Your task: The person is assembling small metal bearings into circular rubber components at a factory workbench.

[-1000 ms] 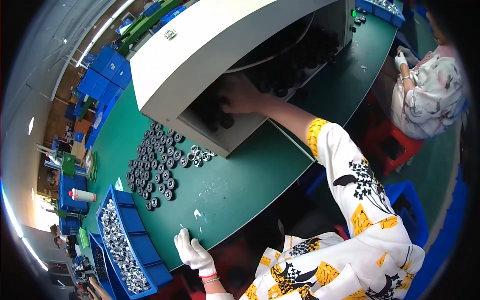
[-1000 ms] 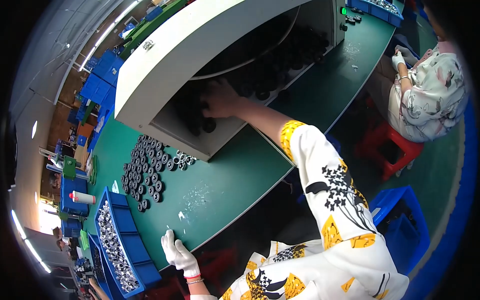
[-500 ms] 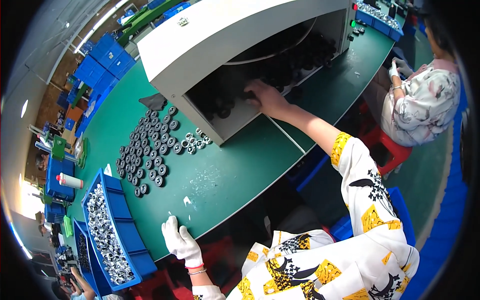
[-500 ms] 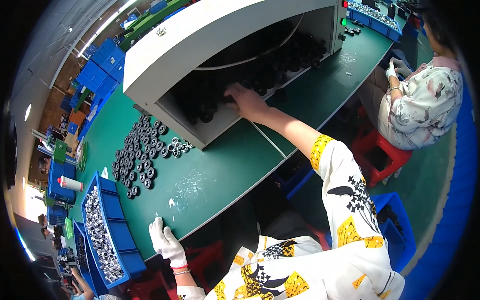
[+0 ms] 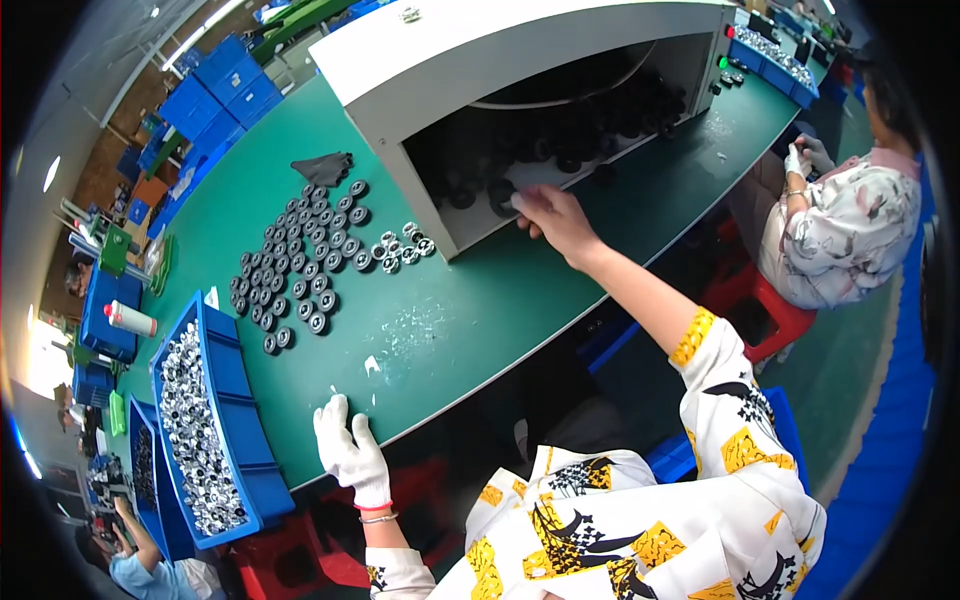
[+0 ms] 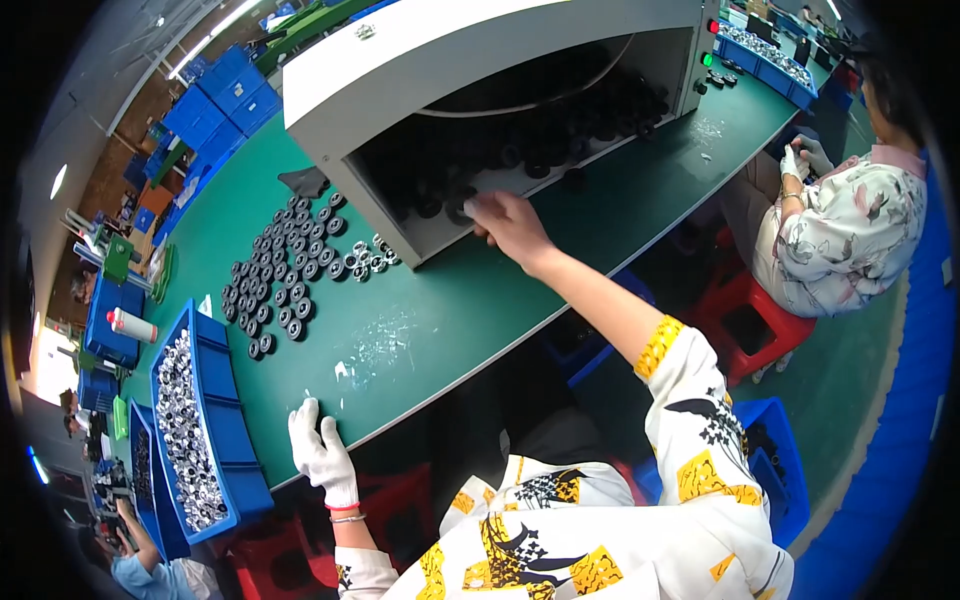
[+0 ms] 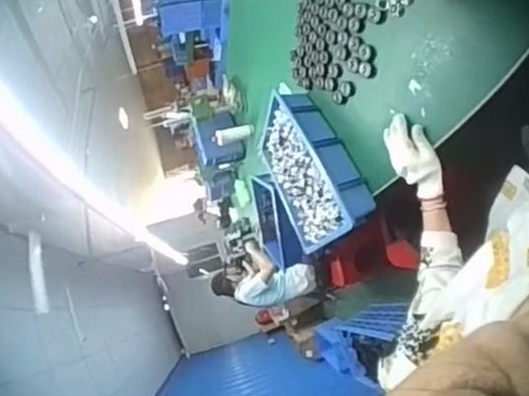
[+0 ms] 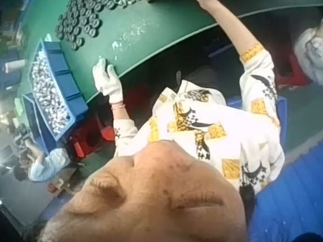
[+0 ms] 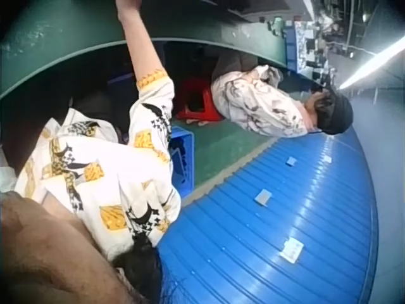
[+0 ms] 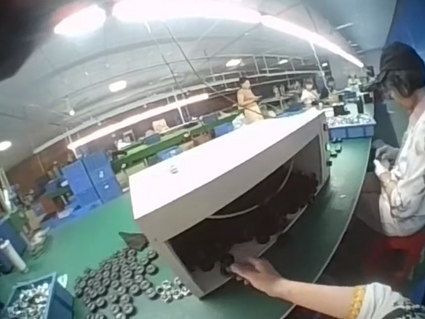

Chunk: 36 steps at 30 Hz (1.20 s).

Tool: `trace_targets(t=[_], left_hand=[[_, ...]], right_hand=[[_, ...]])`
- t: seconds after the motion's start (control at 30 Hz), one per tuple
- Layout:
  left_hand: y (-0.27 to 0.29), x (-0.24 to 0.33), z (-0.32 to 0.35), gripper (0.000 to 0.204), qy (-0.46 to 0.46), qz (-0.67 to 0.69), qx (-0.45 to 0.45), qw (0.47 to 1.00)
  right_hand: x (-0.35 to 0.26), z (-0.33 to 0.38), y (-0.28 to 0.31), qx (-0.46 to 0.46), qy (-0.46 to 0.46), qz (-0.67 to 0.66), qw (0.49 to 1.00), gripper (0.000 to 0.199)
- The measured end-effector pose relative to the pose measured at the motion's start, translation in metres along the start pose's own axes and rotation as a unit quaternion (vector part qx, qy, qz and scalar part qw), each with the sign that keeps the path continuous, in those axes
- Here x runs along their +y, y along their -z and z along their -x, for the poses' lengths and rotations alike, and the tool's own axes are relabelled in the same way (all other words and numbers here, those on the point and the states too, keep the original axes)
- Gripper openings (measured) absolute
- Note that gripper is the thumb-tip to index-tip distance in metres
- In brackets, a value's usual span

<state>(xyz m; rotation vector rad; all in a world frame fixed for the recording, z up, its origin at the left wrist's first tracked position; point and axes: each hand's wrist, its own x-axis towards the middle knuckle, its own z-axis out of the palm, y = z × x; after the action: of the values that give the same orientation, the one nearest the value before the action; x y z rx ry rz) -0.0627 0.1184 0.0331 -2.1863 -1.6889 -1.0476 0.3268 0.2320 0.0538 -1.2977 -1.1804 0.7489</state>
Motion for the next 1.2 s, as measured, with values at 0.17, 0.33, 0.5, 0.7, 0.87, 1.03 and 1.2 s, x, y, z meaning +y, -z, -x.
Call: trace_targets(t=[0.17, 0.33, 0.5, 0.7, 0.87, 1.03, 1.2], left_hand=[[0.006, 0.026, 0.005, 0.027, 0.232, 0.295, -0.012, 0.927], [0.02, 0.084, -0.006, 0.029, 0.368, 0.499, -0.127, 0.774], [0.018, 0.102, -0.001, 0.058, 0.343, 0.554, -0.153, 0.743], [0.021, 0.098, 0.011, 0.069, 0.273, 0.488, -0.191, 0.807], [0.025, 0.093, 0.017, 0.066, 0.336, 0.565, -0.164, 0.735], [0.022, 0.085, 0.022, 0.065, 0.335, 0.575, -0.157, 0.73], [0.019, 0.079, 0.026, 0.071, 0.316, 0.552, -0.141, 0.759]], right_hand=[[-0.035, 0.074, -0.015, -0.132, -0.158, -0.157, 0.966, 0.03], [-0.045, 0.114, -0.038, -0.204, -0.176, -0.194, 0.943, 0.024], [-0.052, 0.143, -0.063, -0.259, -0.212, -0.222, 0.916, 0.023], [-0.048, 0.168, -0.087, -0.306, -0.254, -0.218, 0.891, 0.027], [-0.045, 0.177, -0.096, -0.319, -0.276, -0.223, 0.879, 0.029], [-0.045, 0.178, -0.101, -0.308, -0.279, -0.215, 0.884, 0.026], [-0.053, 0.181, -0.106, -0.278, -0.191, -0.157, 0.928, 0.019]])
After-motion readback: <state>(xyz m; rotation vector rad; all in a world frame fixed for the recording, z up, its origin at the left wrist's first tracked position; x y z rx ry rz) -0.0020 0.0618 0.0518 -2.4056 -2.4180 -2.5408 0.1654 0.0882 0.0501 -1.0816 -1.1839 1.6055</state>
